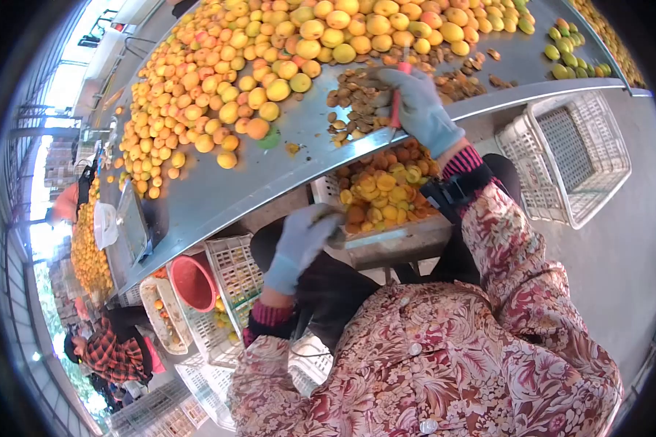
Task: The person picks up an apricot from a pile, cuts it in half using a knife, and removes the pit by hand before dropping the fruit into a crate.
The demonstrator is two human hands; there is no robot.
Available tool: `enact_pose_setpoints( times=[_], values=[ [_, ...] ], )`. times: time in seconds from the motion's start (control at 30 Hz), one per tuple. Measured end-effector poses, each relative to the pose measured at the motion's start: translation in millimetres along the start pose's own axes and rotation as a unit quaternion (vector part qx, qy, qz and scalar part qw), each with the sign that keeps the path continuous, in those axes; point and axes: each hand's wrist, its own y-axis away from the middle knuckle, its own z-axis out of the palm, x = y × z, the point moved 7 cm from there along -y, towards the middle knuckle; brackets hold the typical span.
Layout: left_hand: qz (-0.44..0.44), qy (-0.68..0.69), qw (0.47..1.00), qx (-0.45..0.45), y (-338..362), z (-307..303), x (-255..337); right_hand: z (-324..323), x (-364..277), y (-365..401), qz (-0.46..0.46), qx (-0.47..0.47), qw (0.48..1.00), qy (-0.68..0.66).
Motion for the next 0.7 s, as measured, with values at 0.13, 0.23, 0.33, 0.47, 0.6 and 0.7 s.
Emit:
enact_pose_setpoints(
  times=[0.13, 0.23, 0.33, 0.47, 0.6, 0.7],
  values=[
    [0.022, 0.039, 0.928, 0.37, 9, -129, -29, -31, 7, -22, -0.034, 0.008, 0.992, -0.12],
    [0.079, -0.205, 0.882, 0.416, -8, -194, -26, -31, 2, -15, -0.016, -0.028, 0.966, -0.255],
    [0.032, -0.269, 0.845, 0.462, -46, -210, -54, -20, -12, 12, -0.009, -0.053, 0.981, -0.186],
    [-0.098, -0.034, 0.918, 0.382, -65, -200, -81, -9, -11, 46, -0.005, -0.105, 0.994, -0.036],
    [0.135, 0.151, 0.92, 0.336, -29, -165, -29, 3, 2, 66, 0.037, -0.111, 0.993, 0.018],
    [0.272, 0.368, 0.851, 0.258, -5, -110, 14, 20, 18, 88, 0.109, -0.109, 0.988, 0.032]
  ],
)
